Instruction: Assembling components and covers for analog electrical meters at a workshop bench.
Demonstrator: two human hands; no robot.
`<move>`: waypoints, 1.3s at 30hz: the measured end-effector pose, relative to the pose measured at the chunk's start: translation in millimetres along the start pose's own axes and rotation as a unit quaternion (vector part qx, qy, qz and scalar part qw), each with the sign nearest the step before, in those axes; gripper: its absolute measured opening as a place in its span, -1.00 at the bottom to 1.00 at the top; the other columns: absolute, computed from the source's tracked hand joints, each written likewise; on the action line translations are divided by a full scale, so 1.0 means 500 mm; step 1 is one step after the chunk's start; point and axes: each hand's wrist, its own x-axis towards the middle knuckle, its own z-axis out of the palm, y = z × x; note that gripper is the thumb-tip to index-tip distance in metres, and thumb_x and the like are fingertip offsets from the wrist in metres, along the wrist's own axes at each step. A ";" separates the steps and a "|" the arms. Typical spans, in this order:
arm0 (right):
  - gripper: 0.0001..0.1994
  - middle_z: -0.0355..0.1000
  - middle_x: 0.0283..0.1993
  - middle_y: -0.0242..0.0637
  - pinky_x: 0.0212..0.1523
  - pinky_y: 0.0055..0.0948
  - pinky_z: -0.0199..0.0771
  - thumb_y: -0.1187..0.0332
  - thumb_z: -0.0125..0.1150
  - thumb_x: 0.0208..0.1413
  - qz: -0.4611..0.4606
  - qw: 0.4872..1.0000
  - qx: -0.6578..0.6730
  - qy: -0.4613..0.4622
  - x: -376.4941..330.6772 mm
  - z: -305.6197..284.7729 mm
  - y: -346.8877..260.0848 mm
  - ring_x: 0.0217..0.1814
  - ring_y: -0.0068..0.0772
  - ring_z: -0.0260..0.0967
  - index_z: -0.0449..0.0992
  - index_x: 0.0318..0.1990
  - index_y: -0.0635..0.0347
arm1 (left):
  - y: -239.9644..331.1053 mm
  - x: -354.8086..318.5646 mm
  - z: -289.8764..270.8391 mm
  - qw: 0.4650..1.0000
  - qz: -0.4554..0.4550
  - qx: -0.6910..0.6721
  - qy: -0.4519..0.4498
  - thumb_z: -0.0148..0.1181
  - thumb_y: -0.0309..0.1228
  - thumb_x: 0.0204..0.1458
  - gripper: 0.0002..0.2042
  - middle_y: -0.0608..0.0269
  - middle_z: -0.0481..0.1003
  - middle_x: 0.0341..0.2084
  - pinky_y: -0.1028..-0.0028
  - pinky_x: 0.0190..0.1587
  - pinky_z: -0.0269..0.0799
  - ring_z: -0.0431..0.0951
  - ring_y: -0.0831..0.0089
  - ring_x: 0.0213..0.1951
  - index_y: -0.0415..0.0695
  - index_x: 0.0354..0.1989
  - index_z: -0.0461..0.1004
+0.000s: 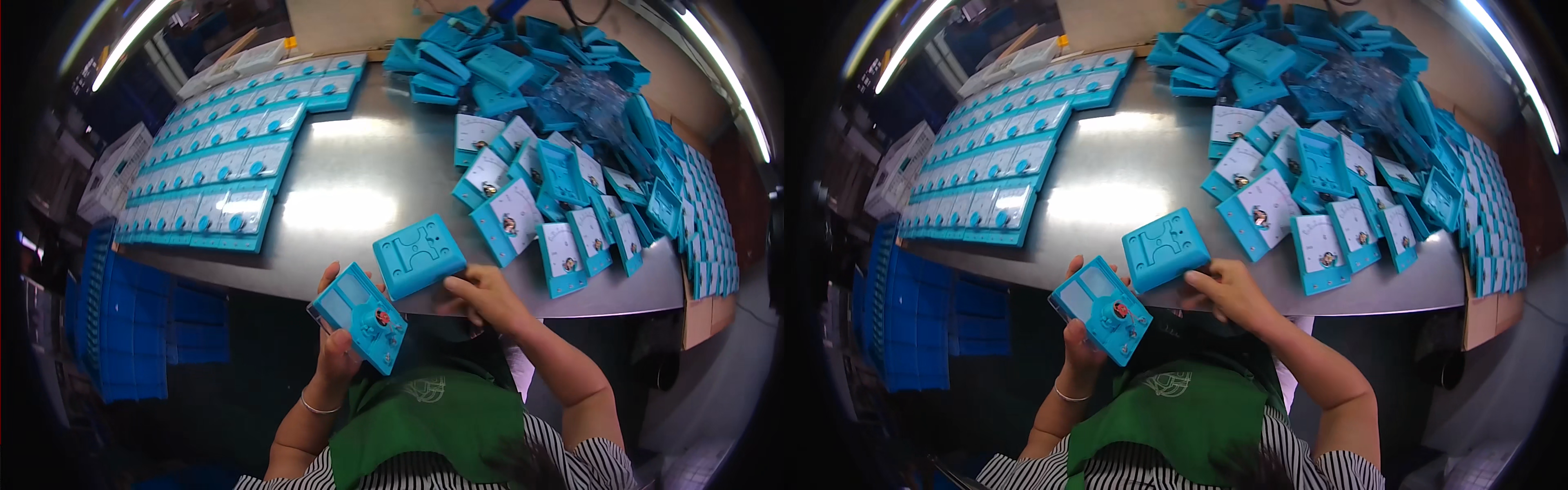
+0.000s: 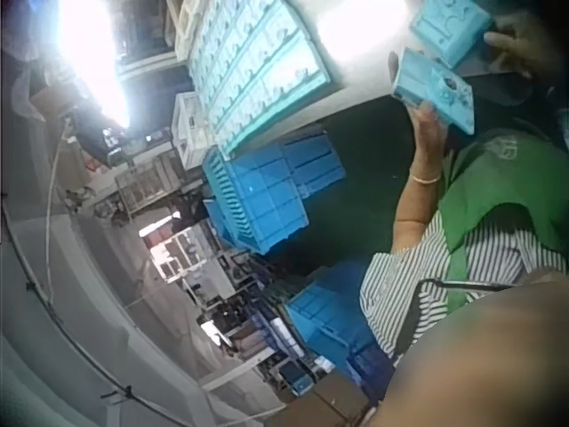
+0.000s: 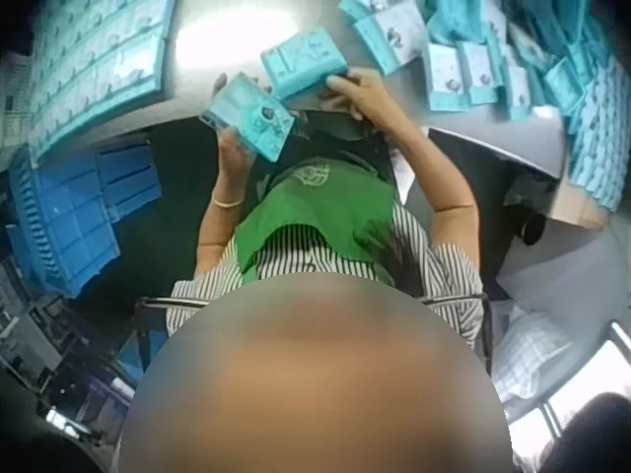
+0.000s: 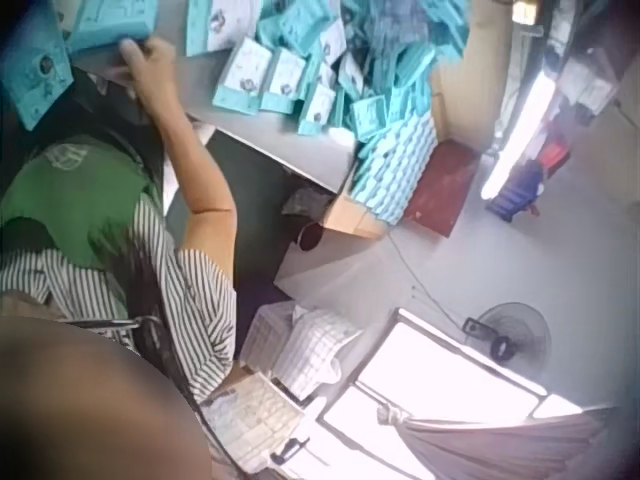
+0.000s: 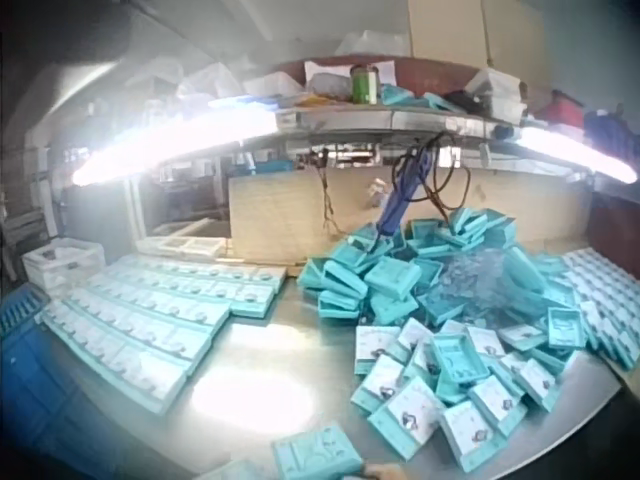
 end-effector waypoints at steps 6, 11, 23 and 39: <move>-0.72 0.49 -0.21 -0.08 -0.37 -0.39 0.50 0.35 0.20 0.03 -0.125 0.885 -0.448 -0.002 -0.003 -0.005 -0.023 -0.33 -0.23 0.50 0.44 -0.11 0.24 | 0.048 -0.018 -0.083 1.000 0.001 0.016 0.016 0.47 -0.04 -0.37 0.05 0.04 0.22 0.07 0.19 0.09 0.38 0.36 0.15 0.08 0.03 0.31 -0.10; -0.26 0.07 0.28 0.05 0.17 -0.09 0.25 0.20 0.35 -0.20 -0.272 0.738 -0.618 -0.014 0.111 0.055 -0.061 0.30 0.09 0.04 0.23 0.24 -0.12 | 0.065 -0.008 -0.066 0.997 -0.009 0.075 -0.014 0.50 -0.05 -0.41 0.09 0.05 0.20 0.08 0.19 0.10 0.35 0.31 0.16 0.12 0.00 0.31 -0.10; -0.16 0.20 0.19 0.07 0.20 -0.18 0.17 0.10 0.40 -0.15 -0.308 0.915 -0.254 -0.062 -0.054 0.077 0.009 0.23 0.04 0.17 0.13 0.29 0.18 | -0.017 0.007 0.007 0.977 0.126 0.129 -0.112 0.46 -0.25 -0.33 -0.02 0.08 0.07 0.17 0.20 0.18 0.16 0.13 0.20 0.19 0.07 0.26 -0.13; -0.13 0.22 0.17 0.17 0.11 -0.17 0.26 0.13 0.41 -0.18 -0.425 0.868 -0.257 0.007 -0.054 0.103 0.048 0.10 0.15 0.26 0.13 0.27 0.34 | -0.040 -0.018 0.013 0.971 0.115 0.173 -0.119 0.42 -0.37 -0.36 -0.03 0.13 0.04 0.11 0.22 0.13 0.22 0.16 0.23 0.14 0.09 0.26 -0.13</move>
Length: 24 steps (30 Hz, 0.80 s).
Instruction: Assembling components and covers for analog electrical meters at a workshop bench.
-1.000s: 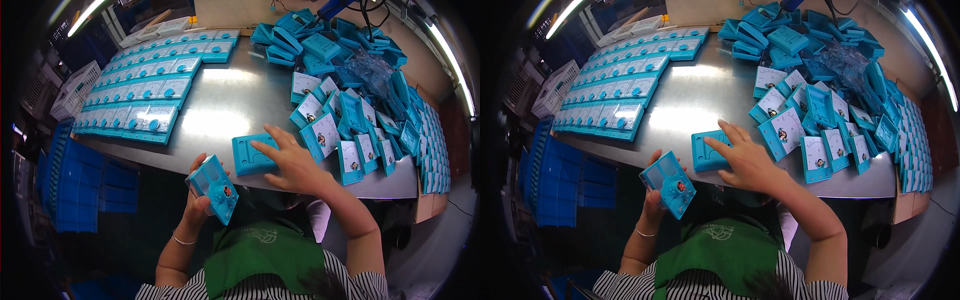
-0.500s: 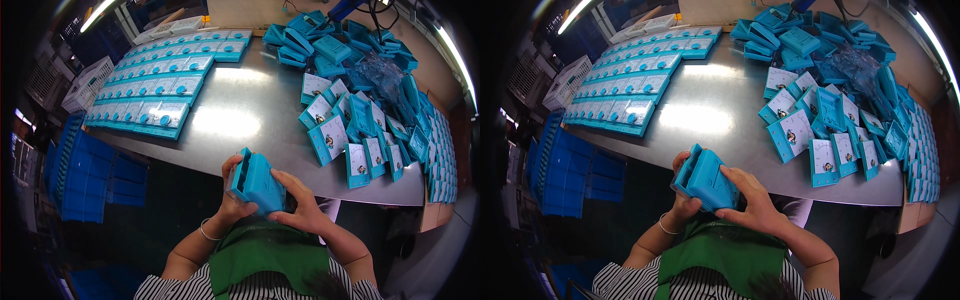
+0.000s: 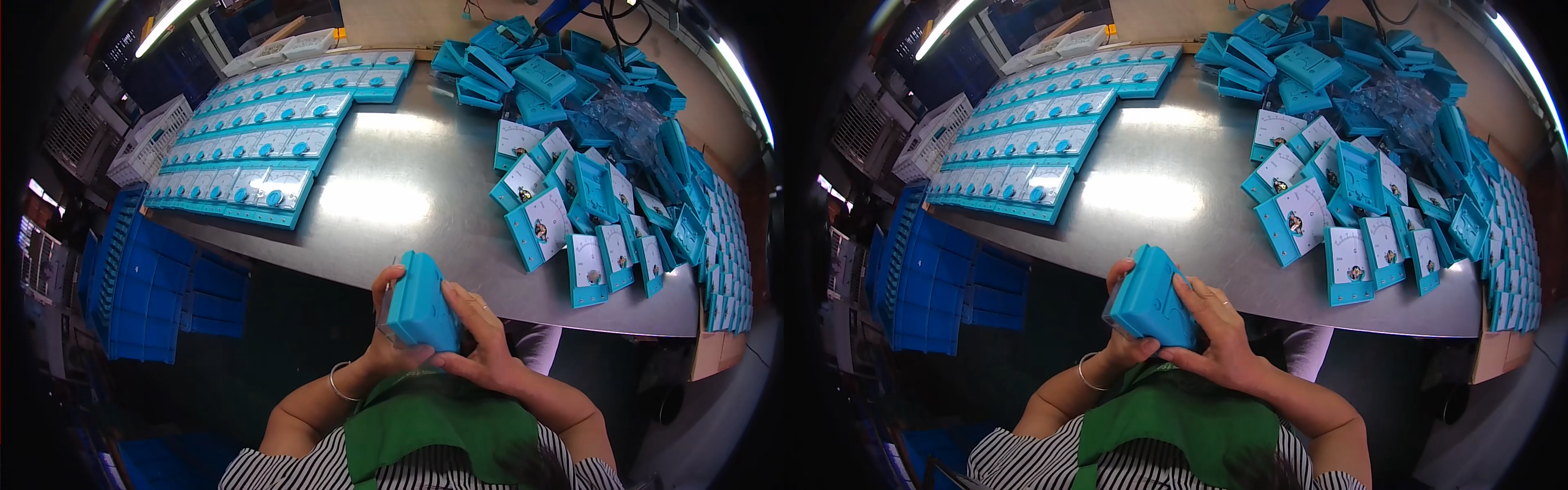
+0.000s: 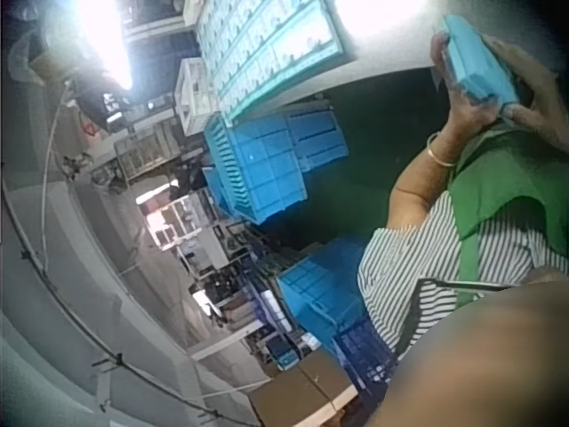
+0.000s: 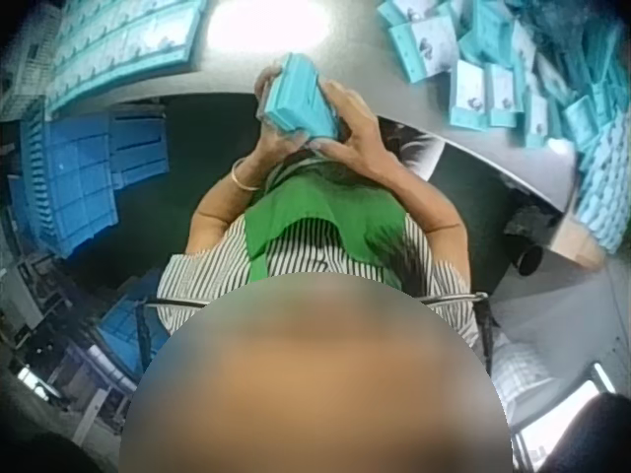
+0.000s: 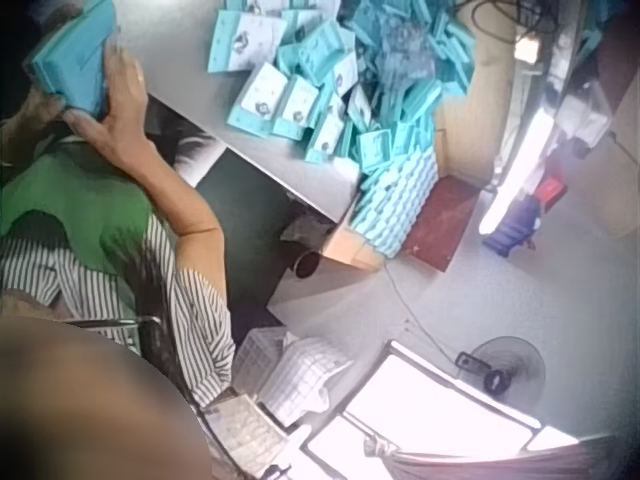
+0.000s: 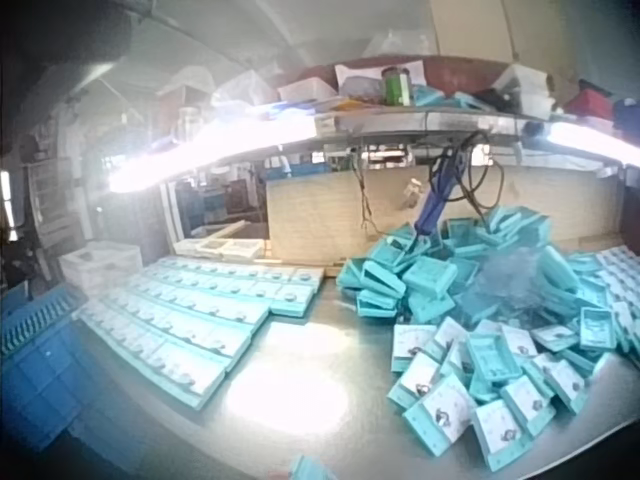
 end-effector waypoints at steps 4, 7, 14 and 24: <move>-0.17 0.20 0.20 0.12 0.07 -0.17 0.28 0.16 0.37 -0.11 0.007 1.000 0.019 0.022 0.039 0.015 0.013 0.10 0.12 0.27 0.09 0.30 0.26 | 0.030 0.046 -0.019 0.992 -0.010 0.125 0.034 0.43 -0.33 -0.31 0.04 0.11 0.00 0.16 0.19 0.15 0.20 0.14 0.21 0.17 0.03 0.33 -0.23; -0.34 0.22 0.23 -0.07 -0.26 -0.41 0.42 0.29 0.26 0.03 0.181 0.979 0.086 -0.040 0.076 -0.017 -0.002 0.05 -0.22 0.38 0.14 0.30 0.10 | 0.057 0.146 -0.049 0.938 0.061 0.341 0.025 0.41 -0.33 -0.34 -0.02 0.08 -0.01 0.22 0.18 0.18 0.16 0.12 0.10 0.20 -0.05 0.33 -0.08; -0.56 0.41 -0.02 -0.26 -0.41 -0.73 0.22 0.43 0.19 0.06 0.263 0.959 0.108 0.002 0.023 -0.088 0.021 -0.25 -0.66 0.41 0.35 0.14 0.20 | -0.051 0.411 -0.202 0.656 0.032 0.751 0.073 0.27 -0.34 -0.29 -0.31 0.06 0.16 0.20 -0.26 0.14 -0.02 0.03 0.00 0.29 -0.13 0.15 0.23; -0.66 0.43 -0.07 -0.27 -0.31 -0.64 0.33 0.47 0.12 0.10 0.262 0.955 0.126 0.066 -0.023 -0.106 0.031 -0.29 -0.61 0.41 0.40 0.06 0.27 | -0.060 0.487 -0.076 0.772 0.210 0.597 -0.052 0.26 -0.29 -0.09 -0.65 -0.05 0.43 -0.07 0.27 -0.07 0.39 0.45 0.08 -0.05 -0.19 -0.14 0.44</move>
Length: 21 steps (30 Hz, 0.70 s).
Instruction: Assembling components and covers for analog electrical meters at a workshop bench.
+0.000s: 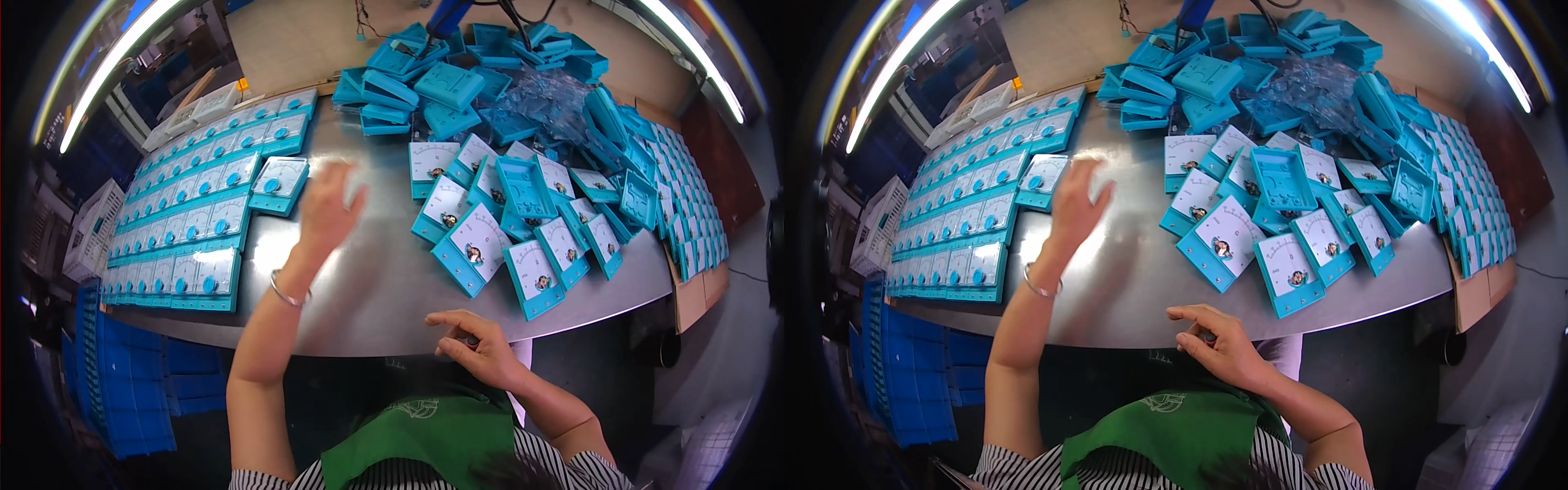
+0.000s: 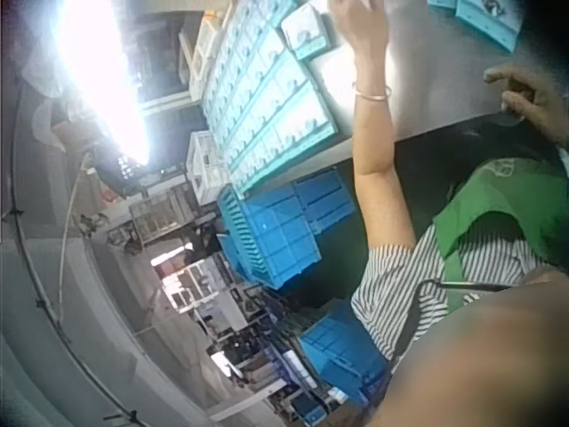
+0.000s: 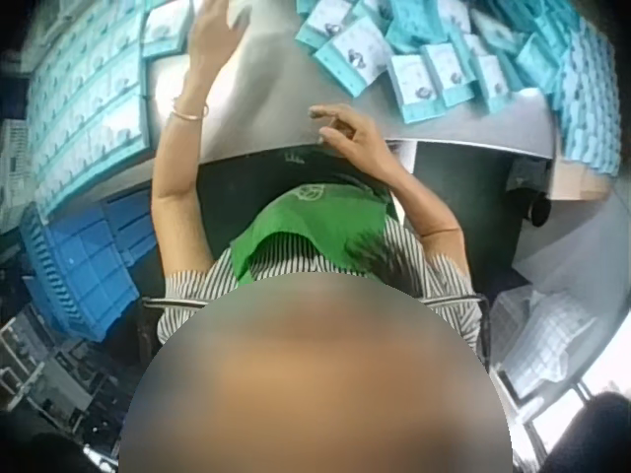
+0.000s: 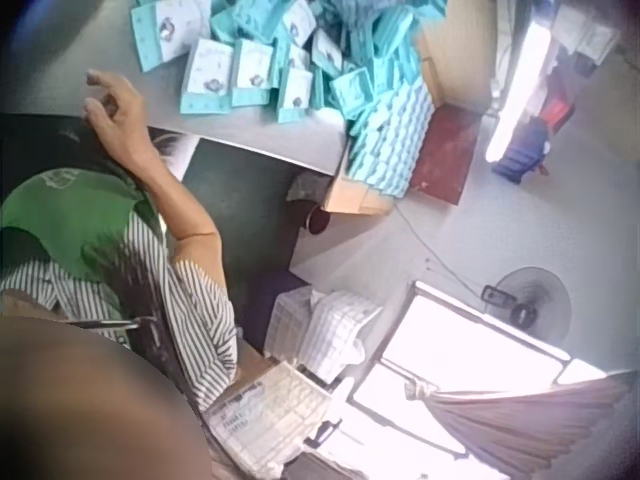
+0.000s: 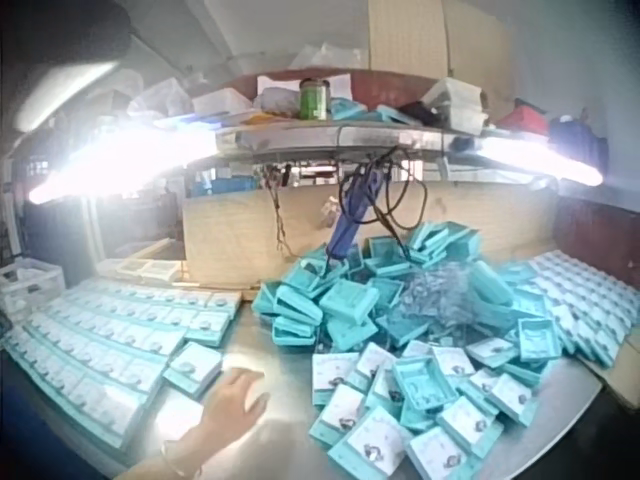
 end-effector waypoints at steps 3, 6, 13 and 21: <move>-0.67 0.41 -0.05 -0.22 -0.33 -0.60 0.39 0.49 0.11 0.11 0.021 0.997 0.065 -0.034 0.003 0.006 0.004 -0.35 -0.59 0.40 0.39 0.06 0.28 | 0.142 -0.022 0.040 0.958 -0.106 -0.169 -0.204 0.22 -0.33 -0.04 -0.78 0.10 0.51 -0.55 0.37 -0.37 0.46 0.55 0.17 -0.49 -0.27 -0.38 0.48; -0.68 0.44 -0.10 -0.21 -0.32 -0.59 0.42 0.49 0.09 0.12 0.015 0.996 0.077 -0.053 -0.009 0.011 -0.013 -0.37 -0.60 0.40 0.39 0.06 0.29 | 0.201 -0.014 0.048 0.900 -0.197 -0.230 -0.313 0.20 -0.34 0.01 -0.78 0.18 0.49 -0.59 0.49 -0.46 0.46 0.54 0.34 -0.56 -0.29 -0.43 0.47; -0.73 0.43 -0.27 -0.29 -0.42 -0.66 0.36 0.45 -0.01 0.21 0.012 0.986 0.162 -0.034 -0.047 -0.025 -0.030 -0.42 -0.64 0.36 0.40 0.04 0.26 | 0.177 -0.134 0.002 0.678 -0.410 -0.540 -0.285 0.12 -0.44 0.04 -0.69 0.05 0.44 -0.16 0.40 -0.32 0.59 0.57 0.31 -0.24 -0.31 -0.07 0.33; -0.76 0.12 -0.61 -0.45 -0.70 -0.65 0.05 0.35 -0.13 0.29 -0.127 0.897 0.410 0.105 0.037 -0.029 -0.094 -0.70 -0.68 0.01 0.31 0.01 0.27 | 0.262 -0.317 -0.086 0.472 -0.481 -0.724 -0.147 0.12 -0.52 0.00 -0.54 0.07 0.40 -0.05 0.28 -0.30 0.61 0.52 0.27 -0.11 -0.26 0.11 0.20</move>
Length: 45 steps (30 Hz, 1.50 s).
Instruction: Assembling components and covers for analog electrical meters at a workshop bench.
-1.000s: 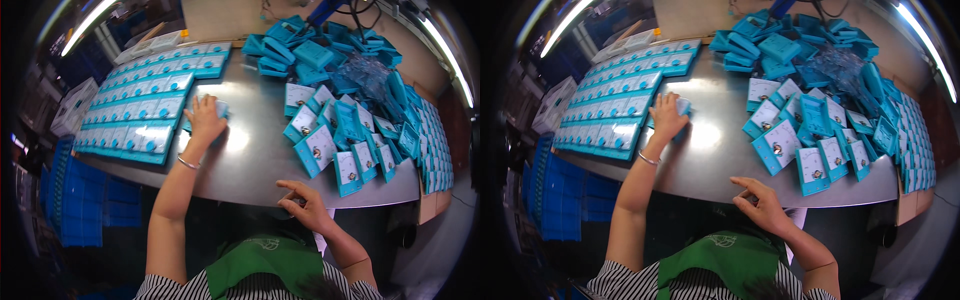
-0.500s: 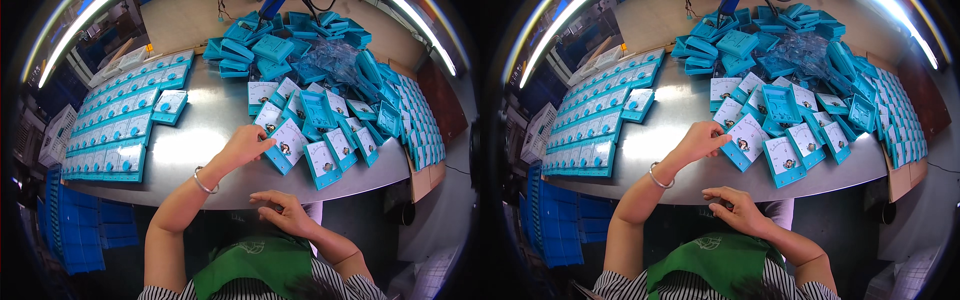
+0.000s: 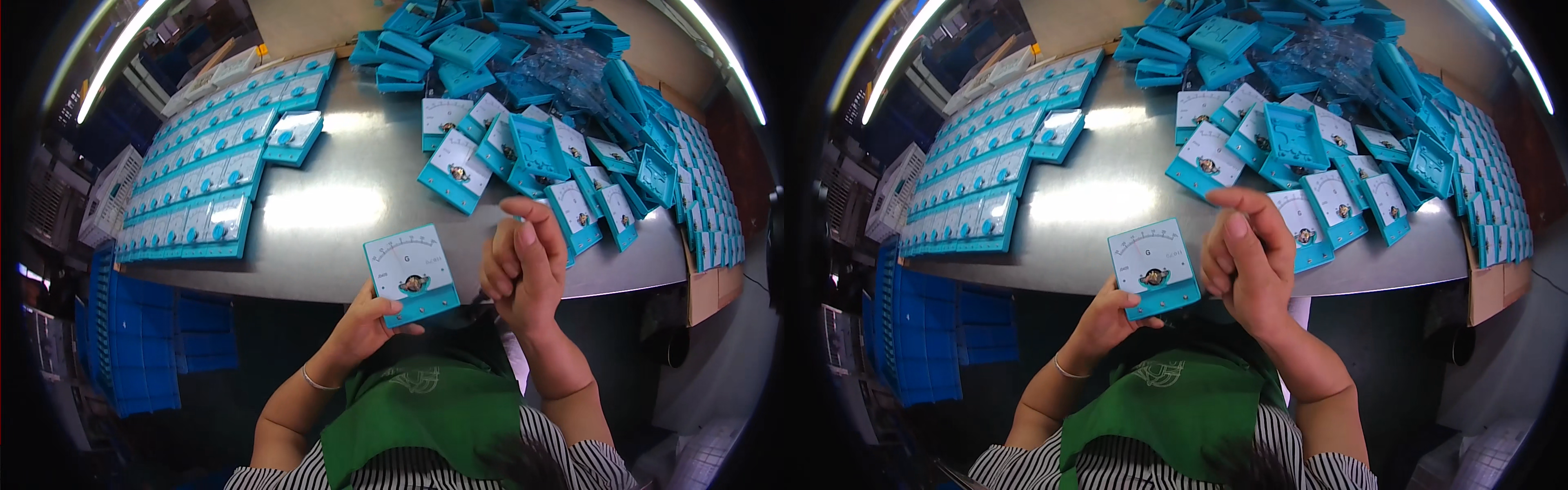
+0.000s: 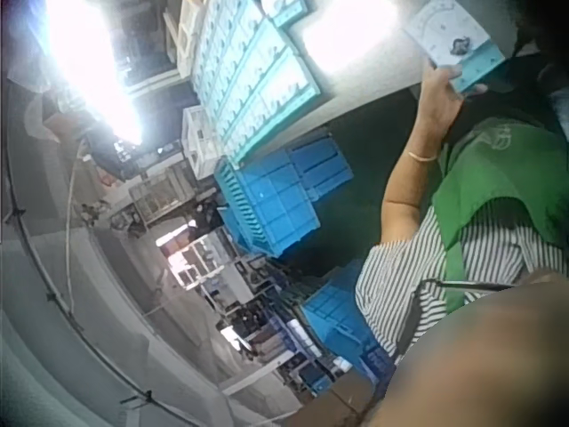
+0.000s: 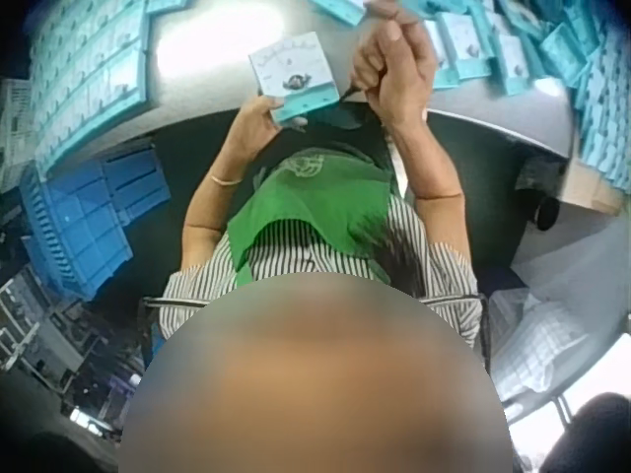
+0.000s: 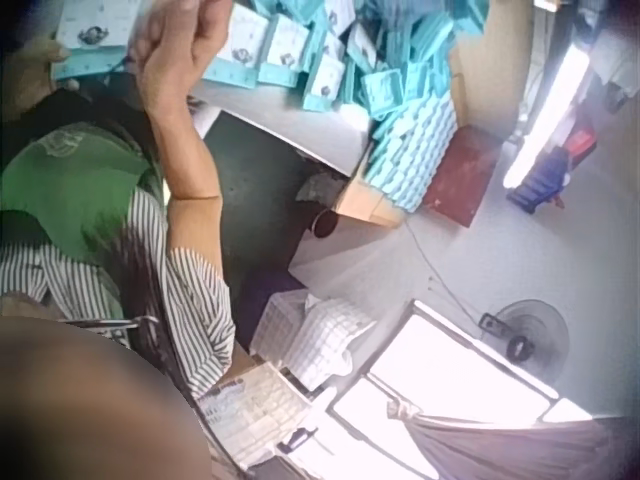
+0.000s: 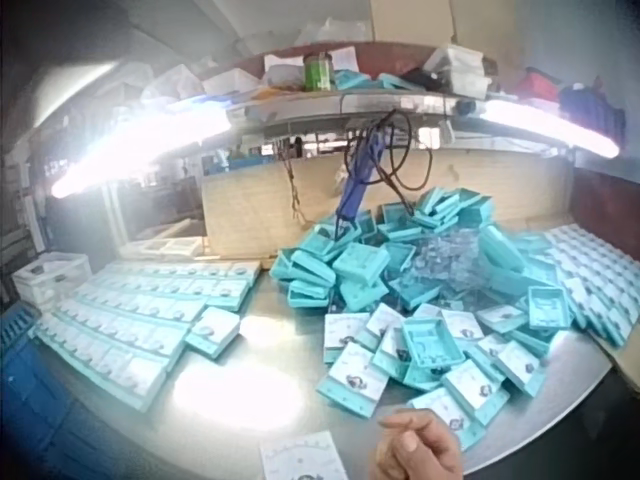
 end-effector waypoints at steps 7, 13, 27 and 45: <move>-0.77 0.02 -0.69 -0.52 -0.74 -0.65 -0.02 0.37 -0.12 0.29 -0.065 0.995 -0.022 -0.078 0.021 0.033 0.057 -0.75 -0.73 -0.10 0.30 0.01 0.27 | -0.022 -0.021 0.013 0.998 -0.016 0.061 0.013 0.21 -0.32 0.03 -0.58 0.15 0.47 -0.20 0.51 -0.55 0.54 0.54 0.45 -0.34 -0.27 0.01 0.30; -0.78 0.06 -0.68 -0.51 -0.73 -0.65 -0.02 0.40 -0.13 0.28 -0.082 0.989 -0.034 -0.116 0.015 0.035 0.068 -0.75 -0.73 -0.08 0.31 0.01 0.27 | -0.020 -0.021 0.002 0.998 -0.036 0.052 -0.011 0.20 -0.32 0.04 -0.58 0.15 0.48 -0.22 0.55 -0.57 0.51 0.54 0.48 -0.38 -0.28 0.01 0.30; -0.84 0.01 -0.64 -0.54 -0.74 -0.66 -0.09 0.36 -0.08 0.26 0.086 0.989 -0.113 0.045 0.028 0.052 0.064 -0.71 -0.75 -0.12 0.33 -0.08 0.17 | -0.050 -0.027 0.015 0.985 0.043 0.160 0.046 0.24 -0.40 0.02 -0.66 0.17 0.49 -0.29 0.50 -0.54 0.53 0.53 0.50 -0.37 -0.28 -0.07 0.36; -0.81 0.45 -0.19 -0.09 -0.18 -0.13 0.45 0.40 0.19 -0.06 -0.148 0.548 -0.821 0.059 0.415 -0.344 -0.111 -0.15 0.03 0.43 0.58 -0.24 0.10 | -0.021 0.031 -0.010 0.951 0.207 0.223 0.058 0.22 -0.47 0.01 -0.71 0.13 0.48 -0.31 0.46 -0.44 0.56 0.54 0.42 -0.38 -0.34 -0.13 0.37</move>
